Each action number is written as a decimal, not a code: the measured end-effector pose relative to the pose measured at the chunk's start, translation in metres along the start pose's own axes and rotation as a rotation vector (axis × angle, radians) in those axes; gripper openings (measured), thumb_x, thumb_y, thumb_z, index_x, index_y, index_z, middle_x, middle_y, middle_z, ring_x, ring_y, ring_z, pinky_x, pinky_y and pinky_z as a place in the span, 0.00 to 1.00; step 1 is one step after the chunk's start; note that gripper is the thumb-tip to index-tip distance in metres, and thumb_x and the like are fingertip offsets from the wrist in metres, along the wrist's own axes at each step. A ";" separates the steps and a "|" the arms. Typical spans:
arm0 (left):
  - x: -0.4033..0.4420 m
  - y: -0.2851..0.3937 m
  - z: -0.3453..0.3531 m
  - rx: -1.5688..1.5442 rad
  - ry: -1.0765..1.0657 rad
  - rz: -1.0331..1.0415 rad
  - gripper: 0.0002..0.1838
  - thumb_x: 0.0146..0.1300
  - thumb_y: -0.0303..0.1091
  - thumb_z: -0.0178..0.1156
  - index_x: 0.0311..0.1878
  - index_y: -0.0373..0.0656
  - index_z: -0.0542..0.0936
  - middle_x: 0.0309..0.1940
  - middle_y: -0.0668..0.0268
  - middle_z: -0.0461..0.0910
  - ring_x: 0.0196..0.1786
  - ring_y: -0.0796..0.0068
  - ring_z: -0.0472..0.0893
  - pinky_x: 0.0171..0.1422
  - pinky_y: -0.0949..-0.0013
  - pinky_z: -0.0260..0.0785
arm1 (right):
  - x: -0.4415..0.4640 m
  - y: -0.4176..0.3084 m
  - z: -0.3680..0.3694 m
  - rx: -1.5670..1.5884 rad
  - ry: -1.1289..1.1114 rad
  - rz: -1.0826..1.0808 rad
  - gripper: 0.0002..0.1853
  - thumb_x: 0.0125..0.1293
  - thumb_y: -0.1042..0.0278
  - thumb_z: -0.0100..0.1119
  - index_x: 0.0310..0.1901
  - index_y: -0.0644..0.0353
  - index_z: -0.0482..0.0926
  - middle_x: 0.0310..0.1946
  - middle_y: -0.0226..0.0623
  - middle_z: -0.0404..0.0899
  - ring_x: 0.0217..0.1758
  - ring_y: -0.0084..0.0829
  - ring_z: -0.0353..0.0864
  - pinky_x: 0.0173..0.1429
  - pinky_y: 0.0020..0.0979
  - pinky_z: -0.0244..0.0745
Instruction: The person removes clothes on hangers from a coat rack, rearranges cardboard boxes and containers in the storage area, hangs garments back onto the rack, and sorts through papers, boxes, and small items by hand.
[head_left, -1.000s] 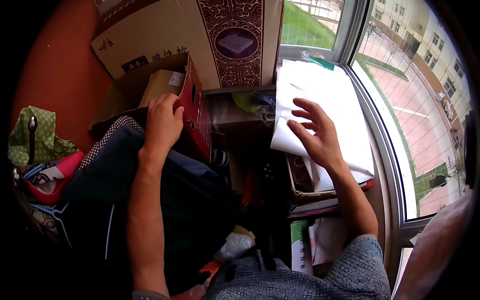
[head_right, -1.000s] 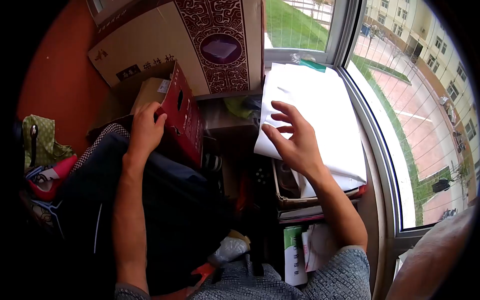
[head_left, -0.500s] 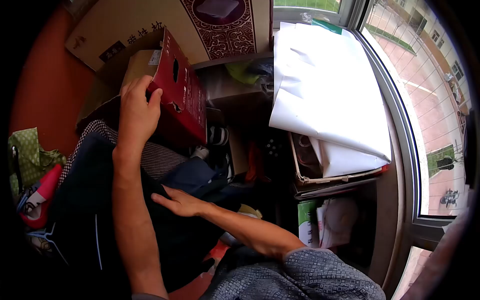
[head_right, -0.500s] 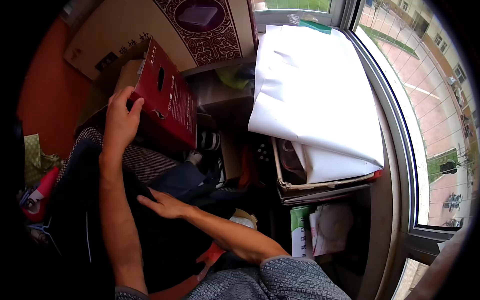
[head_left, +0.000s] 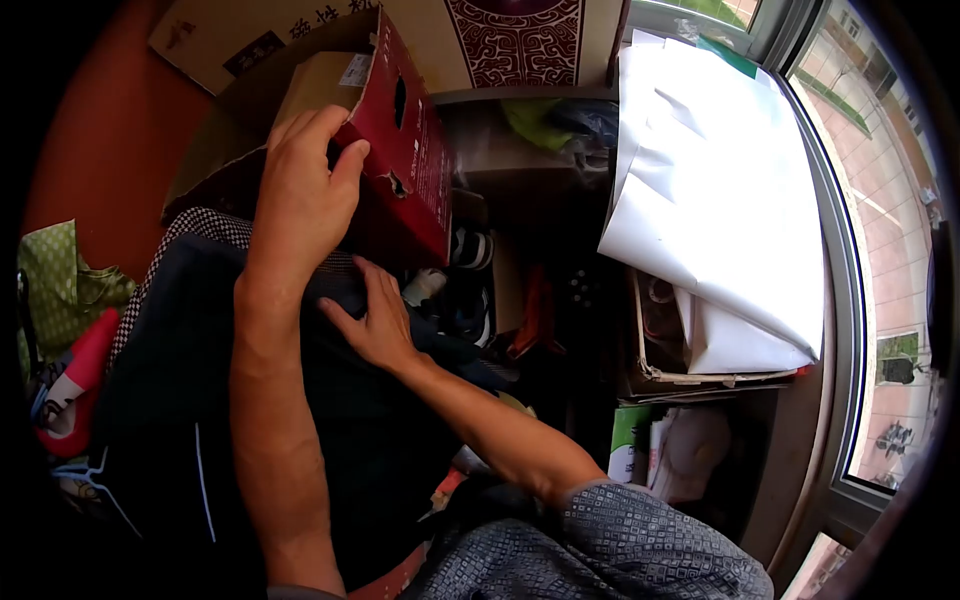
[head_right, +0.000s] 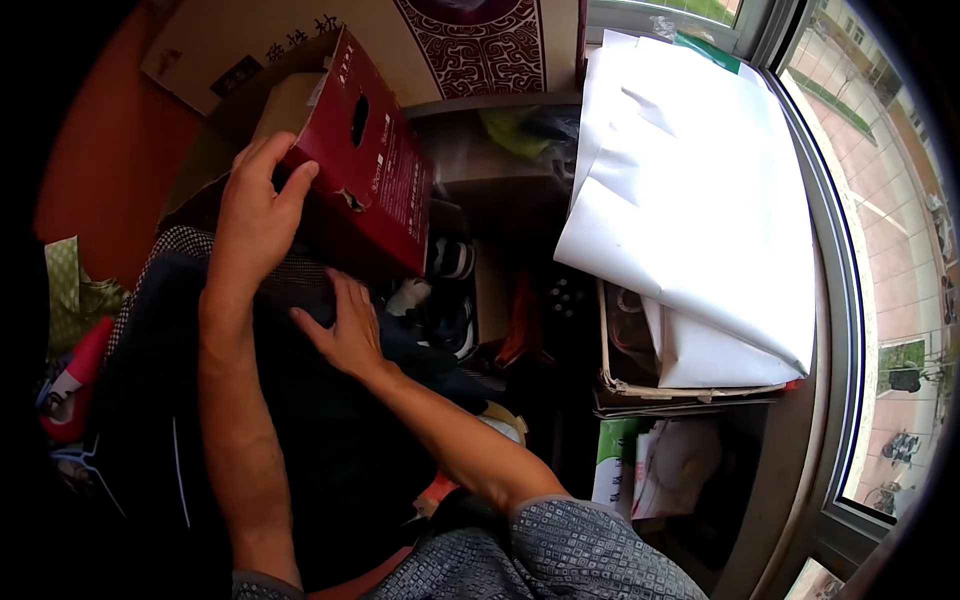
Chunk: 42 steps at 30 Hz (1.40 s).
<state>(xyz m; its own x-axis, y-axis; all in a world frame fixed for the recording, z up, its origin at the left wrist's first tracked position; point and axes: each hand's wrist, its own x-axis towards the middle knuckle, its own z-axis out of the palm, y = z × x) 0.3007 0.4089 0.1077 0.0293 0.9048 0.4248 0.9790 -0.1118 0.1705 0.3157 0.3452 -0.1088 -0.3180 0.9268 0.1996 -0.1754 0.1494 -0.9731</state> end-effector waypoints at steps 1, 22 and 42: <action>0.000 -0.001 0.000 0.005 0.000 0.000 0.21 0.71 0.34 0.65 0.63 0.35 0.79 0.61 0.52 0.81 0.65 0.58 0.77 0.55 0.64 0.76 | 0.012 0.004 0.006 -0.306 0.149 -0.265 0.45 0.73 0.34 0.57 0.73 0.71 0.65 0.69 0.61 0.72 0.69 0.56 0.76 0.74 0.45 0.68; 0.003 -0.002 -0.001 -0.156 0.005 -0.014 0.14 0.69 0.31 0.64 0.55 0.36 0.81 0.53 0.57 0.82 0.61 0.56 0.77 0.53 0.62 0.76 | 0.021 0.016 0.028 0.165 -1.014 0.612 0.57 0.67 0.12 0.35 0.76 0.60 0.69 0.77 0.54 0.66 0.82 0.50 0.62 0.83 0.42 0.55; 0.008 -0.021 0.005 -0.196 -0.098 -0.059 0.21 0.76 0.36 0.62 0.65 0.33 0.78 0.57 0.62 0.82 0.55 0.76 0.81 0.61 0.71 0.74 | -0.030 0.028 -0.021 -0.116 -0.245 0.311 0.33 0.79 0.40 0.46 0.53 0.68 0.84 0.51 0.57 0.85 0.60 0.59 0.80 0.65 0.48 0.74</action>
<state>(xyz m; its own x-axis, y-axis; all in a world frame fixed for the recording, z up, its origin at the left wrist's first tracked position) 0.2813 0.4209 0.1033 0.0019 0.9466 0.3223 0.9219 -0.1265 0.3662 0.3399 0.3287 -0.1447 -0.5538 0.8268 -0.0982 0.0655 -0.0743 -0.9951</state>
